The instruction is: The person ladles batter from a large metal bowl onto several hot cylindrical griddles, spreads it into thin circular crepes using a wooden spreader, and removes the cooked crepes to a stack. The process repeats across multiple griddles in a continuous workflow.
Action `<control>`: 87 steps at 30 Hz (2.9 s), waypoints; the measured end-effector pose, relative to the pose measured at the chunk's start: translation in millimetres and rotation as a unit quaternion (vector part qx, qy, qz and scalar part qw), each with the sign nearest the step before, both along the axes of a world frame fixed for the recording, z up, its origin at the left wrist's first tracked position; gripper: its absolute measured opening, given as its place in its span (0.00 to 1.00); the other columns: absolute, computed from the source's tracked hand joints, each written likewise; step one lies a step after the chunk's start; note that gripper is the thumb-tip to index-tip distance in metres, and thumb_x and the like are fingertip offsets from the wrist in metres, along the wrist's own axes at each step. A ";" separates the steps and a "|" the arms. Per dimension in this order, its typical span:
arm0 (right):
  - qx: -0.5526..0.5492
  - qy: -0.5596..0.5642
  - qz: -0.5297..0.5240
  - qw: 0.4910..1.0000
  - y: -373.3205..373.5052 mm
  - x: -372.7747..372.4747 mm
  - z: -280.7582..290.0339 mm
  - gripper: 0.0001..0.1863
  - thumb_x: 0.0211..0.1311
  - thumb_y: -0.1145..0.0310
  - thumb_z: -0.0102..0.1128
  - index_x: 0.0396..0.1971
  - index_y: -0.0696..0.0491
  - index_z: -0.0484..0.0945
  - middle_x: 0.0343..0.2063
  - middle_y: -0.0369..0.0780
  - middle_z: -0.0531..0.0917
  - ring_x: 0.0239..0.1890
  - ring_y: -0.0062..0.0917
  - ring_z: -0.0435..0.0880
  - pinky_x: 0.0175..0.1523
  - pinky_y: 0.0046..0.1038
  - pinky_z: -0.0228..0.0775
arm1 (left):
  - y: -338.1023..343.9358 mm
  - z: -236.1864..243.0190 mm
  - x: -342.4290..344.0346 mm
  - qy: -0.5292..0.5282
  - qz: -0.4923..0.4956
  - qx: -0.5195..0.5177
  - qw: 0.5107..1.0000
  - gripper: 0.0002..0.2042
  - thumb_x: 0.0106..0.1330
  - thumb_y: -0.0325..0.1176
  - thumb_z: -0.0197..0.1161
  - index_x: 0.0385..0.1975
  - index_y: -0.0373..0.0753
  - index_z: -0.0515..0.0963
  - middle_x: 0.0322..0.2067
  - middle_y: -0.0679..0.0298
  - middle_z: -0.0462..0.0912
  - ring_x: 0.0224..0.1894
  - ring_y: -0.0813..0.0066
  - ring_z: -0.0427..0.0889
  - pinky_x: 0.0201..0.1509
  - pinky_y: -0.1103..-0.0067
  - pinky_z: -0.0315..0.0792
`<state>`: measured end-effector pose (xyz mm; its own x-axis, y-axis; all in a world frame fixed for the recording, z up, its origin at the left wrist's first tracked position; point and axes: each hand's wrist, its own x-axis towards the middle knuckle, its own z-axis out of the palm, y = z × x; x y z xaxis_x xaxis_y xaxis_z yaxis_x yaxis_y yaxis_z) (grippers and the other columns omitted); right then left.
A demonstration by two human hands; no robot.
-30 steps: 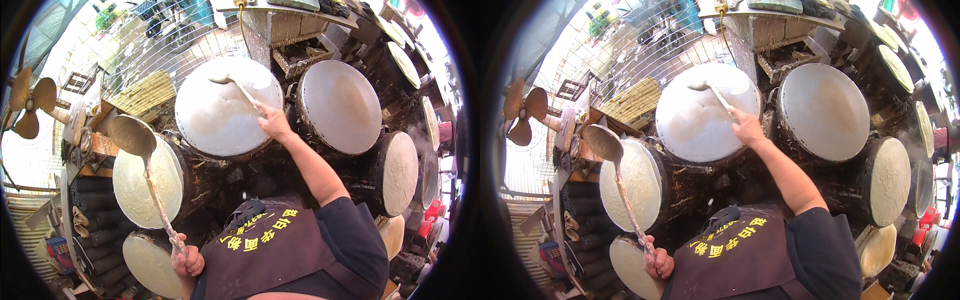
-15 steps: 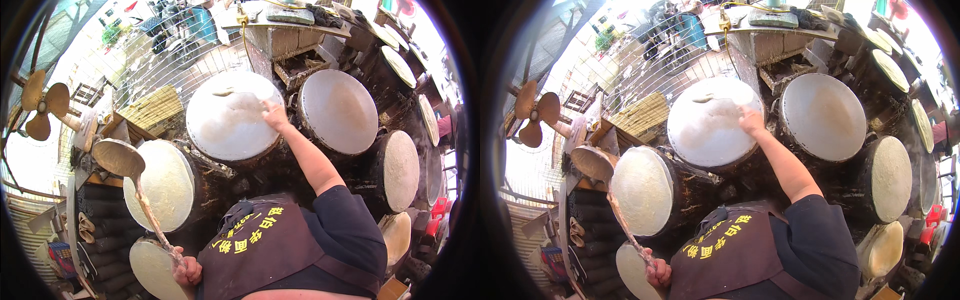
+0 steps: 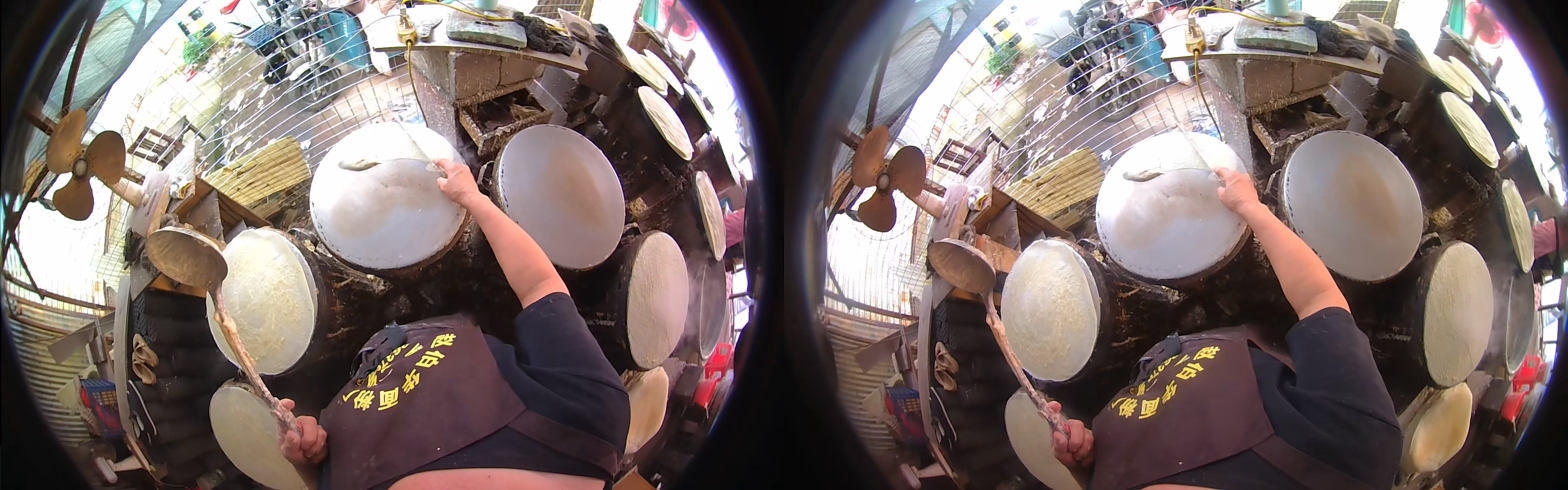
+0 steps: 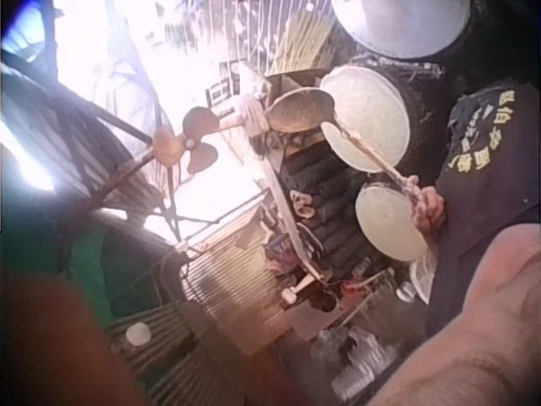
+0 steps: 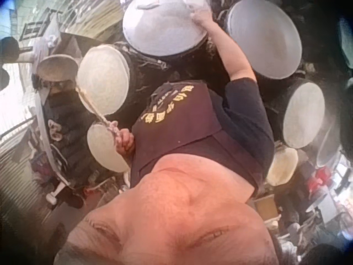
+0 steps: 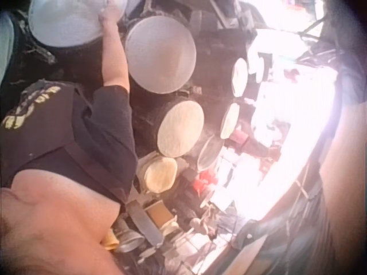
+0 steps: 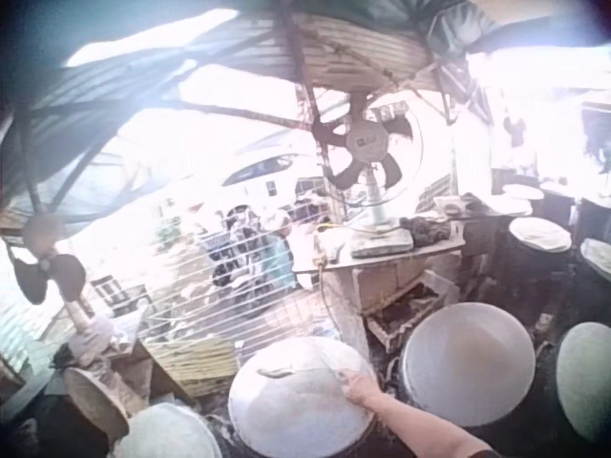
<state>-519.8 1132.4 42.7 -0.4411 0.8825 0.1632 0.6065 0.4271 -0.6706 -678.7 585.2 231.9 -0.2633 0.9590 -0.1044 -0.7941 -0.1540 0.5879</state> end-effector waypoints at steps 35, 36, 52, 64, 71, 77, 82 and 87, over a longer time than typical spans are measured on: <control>-0.079 -0.040 0.241 0.966 73.1 -27.1 17.1 0.28 0.50 0.79 0.52 0.54 0.40 0.76 0.41 0.46 0.83 0.37 0.34 0.83 0.50 0.29 0.75 | 90.3 40.9 99.8 0.080 0.088 -0.010 0.993 0.26 0.68 0.34 0.56 0.64 0.43 0.55 0.14 0.67 0.63 0.10 0.82 0.58 0.07 0.85 0.54; 0.019 -0.012 0.204 0.979 75.1 -31.9 22.1 0.28 0.50 0.79 0.51 0.53 0.40 0.76 0.40 0.47 0.83 0.37 0.34 0.83 0.49 0.29 0.75 | 91.1 41.5 101.0 0.078 0.093 -0.015 0.992 0.26 0.68 0.34 0.56 0.64 0.43 0.55 0.14 0.67 0.63 0.10 0.83 0.58 0.07 0.85 0.53; -0.002 -0.087 0.350 0.933 49.3 -53.5 41.6 0.18 0.55 0.78 0.51 0.43 0.44 0.80 0.38 0.45 0.81 0.44 0.38 0.79 0.52 0.35 0.70 | 69.5 35.2 108.7 0.051 0.135 0.020 0.989 0.25 0.70 0.32 0.53 0.65 0.43 0.54 0.15 0.67 0.63 0.10 0.83 0.58 0.07 0.85 0.55; -0.012 -0.088 0.379 0.921 60.4 -47.1 46.2 0.16 0.51 0.82 0.56 0.39 0.49 0.81 0.39 0.42 0.82 0.45 0.35 0.79 0.53 0.33 0.71 | 70.4 41.6 105.4 0.055 0.118 0.030 0.991 0.26 0.70 0.33 0.54 0.65 0.44 0.52 0.15 0.66 0.64 0.09 0.82 0.59 0.07 0.84 0.56; 0.010 -0.139 0.370 0.918 85.4 -21.3 54.6 0.13 0.55 0.77 0.53 0.39 0.48 0.80 0.40 0.41 0.81 0.47 0.37 0.78 0.54 0.35 0.68 | 67.6 38.6 107.2 0.043 0.123 0.023 0.991 0.27 0.69 0.32 0.54 0.65 0.45 0.51 0.15 0.66 0.63 0.09 0.81 0.59 0.08 0.84 0.57; 0.005 -0.155 0.445 0.882 74.9 -22.3 65.2 0.12 0.56 0.79 0.52 0.37 0.50 0.79 0.38 0.43 0.80 0.45 0.37 0.77 0.53 0.36 0.69 | 69.8 38.7 110.2 0.041 0.112 0.023 0.993 0.27 0.70 0.32 0.53 0.65 0.45 0.51 0.15 0.66 0.63 0.10 0.81 0.59 0.08 0.84 0.57; 0.008 -0.205 0.392 0.897 102.9 6.1 75.2 0.16 0.57 0.82 0.48 0.37 0.46 0.80 0.42 0.38 0.80 0.48 0.31 0.77 0.53 0.32 0.69 | 78.7 41.1 121.7 0.035 0.135 0.019 0.990 0.27 0.70 0.32 0.53 0.65 0.42 0.51 0.15 0.66 0.63 0.10 0.81 0.59 0.08 0.85 0.57; 0.017 -0.116 0.361 0.925 84.3 -7.3 52.3 0.20 0.49 0.84 0.48 0.38 0.47 0.80 0.39 0.41 0.79 0.47 0.35 0.77 0.52 0.34 0.69 | 88.1 45.6 128.2 0.033 0.127 0.002 0.991 0.27 0.70 0.33 0.54 0.65 0.42 0.51 0.15 0.67 0.63 0.10 0.82 0.59 0.08 0.85 0.57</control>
